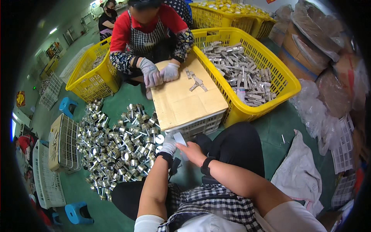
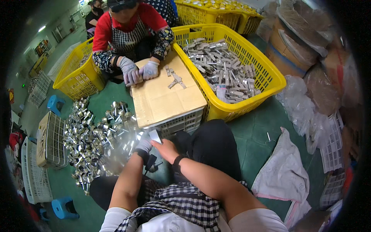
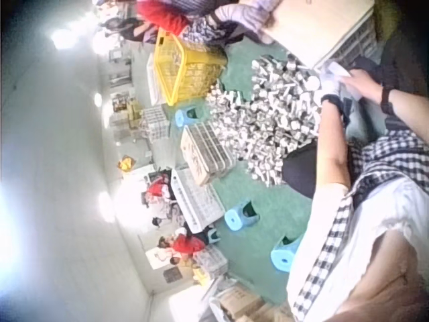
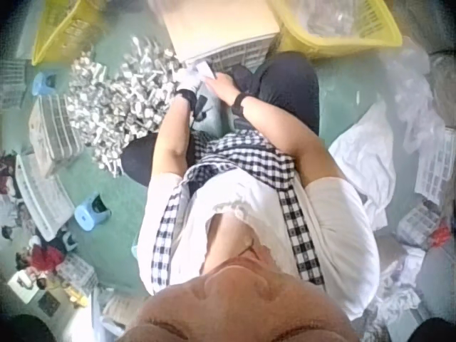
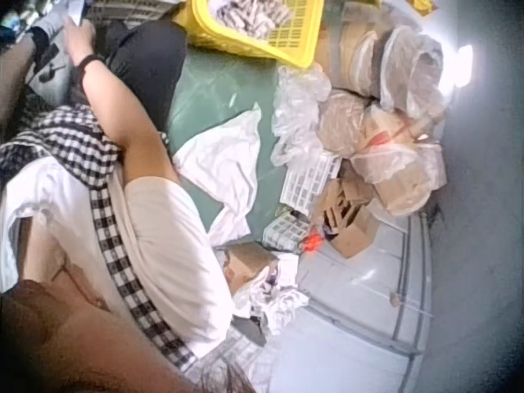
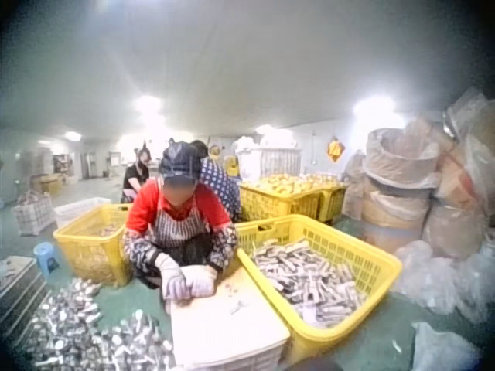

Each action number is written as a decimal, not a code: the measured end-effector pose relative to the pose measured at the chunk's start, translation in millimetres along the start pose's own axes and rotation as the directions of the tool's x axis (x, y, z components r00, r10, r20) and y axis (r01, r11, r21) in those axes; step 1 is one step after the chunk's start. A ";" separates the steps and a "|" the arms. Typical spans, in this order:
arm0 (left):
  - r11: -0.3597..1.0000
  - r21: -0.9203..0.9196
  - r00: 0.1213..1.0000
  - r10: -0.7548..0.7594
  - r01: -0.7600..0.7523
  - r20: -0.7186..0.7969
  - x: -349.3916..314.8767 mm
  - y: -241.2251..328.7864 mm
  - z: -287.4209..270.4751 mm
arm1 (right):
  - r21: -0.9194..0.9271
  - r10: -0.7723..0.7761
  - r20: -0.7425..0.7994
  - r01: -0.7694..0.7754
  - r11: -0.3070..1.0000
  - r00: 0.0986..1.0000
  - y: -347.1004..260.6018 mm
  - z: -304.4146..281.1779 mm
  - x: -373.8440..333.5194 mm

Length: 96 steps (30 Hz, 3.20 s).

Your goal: Assembling metal door lock components and preparing them for packaging.

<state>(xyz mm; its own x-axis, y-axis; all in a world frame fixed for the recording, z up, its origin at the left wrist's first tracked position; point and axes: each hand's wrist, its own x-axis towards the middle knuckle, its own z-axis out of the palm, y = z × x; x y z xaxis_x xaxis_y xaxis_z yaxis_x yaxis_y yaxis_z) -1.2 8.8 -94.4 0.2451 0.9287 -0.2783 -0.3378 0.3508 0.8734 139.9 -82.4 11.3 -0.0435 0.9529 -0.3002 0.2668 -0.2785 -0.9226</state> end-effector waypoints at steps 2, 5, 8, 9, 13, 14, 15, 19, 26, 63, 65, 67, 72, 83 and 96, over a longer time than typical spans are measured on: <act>0.994 0.109 1.000 -0.014 0.013 0.008 -10.7 13.4 13.4 | 0.013 0.006 0.014 -0.006 1.000 1.000 -4.0 -4.5 -2.6; 0.998 0.024 0.998 -0.063 0.063 0.013 -16.7 22.8 17.7 | 0.021 0.030 0.035 -0.031 0.999 0.999 -10.8 -1.7 -6.4; 0.982 -0.147 0.992 -0.125 0.120 -0.028 -23.0 23.3 18.6 | 0.038 0.043 0.077 -0.046 0.998 0.996 -16.4 -1.3 -12.0; 0.979 -0.157 0.990 -0.136 0.130 -0.032 -24.6 25.8 23.0 | 0.012 0.048 0.070 -0.049 0.999 0.996 -16.8 -3.6 -11.7; 0.868 -0.418 0.958 -0.286 0.267 0.019 -28.8 35.3 28.0 | -0.075 0.035 0.042 -0.031 0.997 0.999 -16.2 -4.9 -12.4; 0.950 -0.246 0.978 -0.207 0.194 -0.030 -33.3 42.4 42.5 | -0.078 0.047 0.037 -0.044 0.996 0.998 -15.3 -9.8 -11.4; 0.992 -0.061 0.991 -0.119 0.115 -0.061 -36.7 48.4 54.9 | -0.080 0.054 0.030 -0.051 0.995 0.998 -14.6 -14.7 -11.1; 0.931 -0.344 0.983 -0.159 0.119 -0.089 -40.2 53.5 52.9 | -0.100 0.051 0.096 -0.041 0.994 0.994 -35.1 -23.5 -16.3; 0.915 -0.375 0.987 -0.159 0.145 -0.006 -27.6 42.4 36.3 | -0.020 0.028 0.149 -0.026 0.999 0.988 -32.2 -21.1 -17.7; 0.976 0.218 0.998 -0.034 0.021 0.059 -79.3 33.4 57.0 | 0.330 0.273 0.035 -0.269 0.905 0.961 -59.7 -53.9 -22.0; 0.885 0.460 0.996 0.054 -0.080 0.070 -77.8 27.4 52.1 | 0.457 0.234 0.171 -0.288 0.842 0.957 -80.2 -61.9 -9.1; 0.872 0.481 0.996 0.066 -0.088 0.062 -73.9 16.0 45.5 | 0.262 0.165 0.225 -0.223 0.939 0.960 -97.0 -55.6 8.1; 0.930 0.368 0.995 -0.022 -0.016 0.100 -77.4 21.6 50.3 | -0.580 -0.175 0.474 0.456 0.675 0.863 -109.5 -52.8 55.4; 0.978 0.203 0.998 0.029 -0.039 0.052 -73.7 33.9 49.1 | -0.722 -0.222 0.657 0.686 0.091 0.721 -86.2 -35.6 72.4; 0.990 0.141 0.989 -0.024 0.003 0.148 -70.7 -72.8 46.3 | -0.691 -0.348 0.651 0.717 0.095 0.674 -66.2 -20.7 81.5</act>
<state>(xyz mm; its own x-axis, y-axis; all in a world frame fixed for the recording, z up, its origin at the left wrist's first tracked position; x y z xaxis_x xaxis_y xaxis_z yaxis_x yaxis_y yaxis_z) 48.1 -88.0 -119.8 0.3853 0.8919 -0.2369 -0.2058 0.3332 0.9201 138.6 16.2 52.9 -0.7492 0.6612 -0.0389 0.6595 0.7394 -0.1357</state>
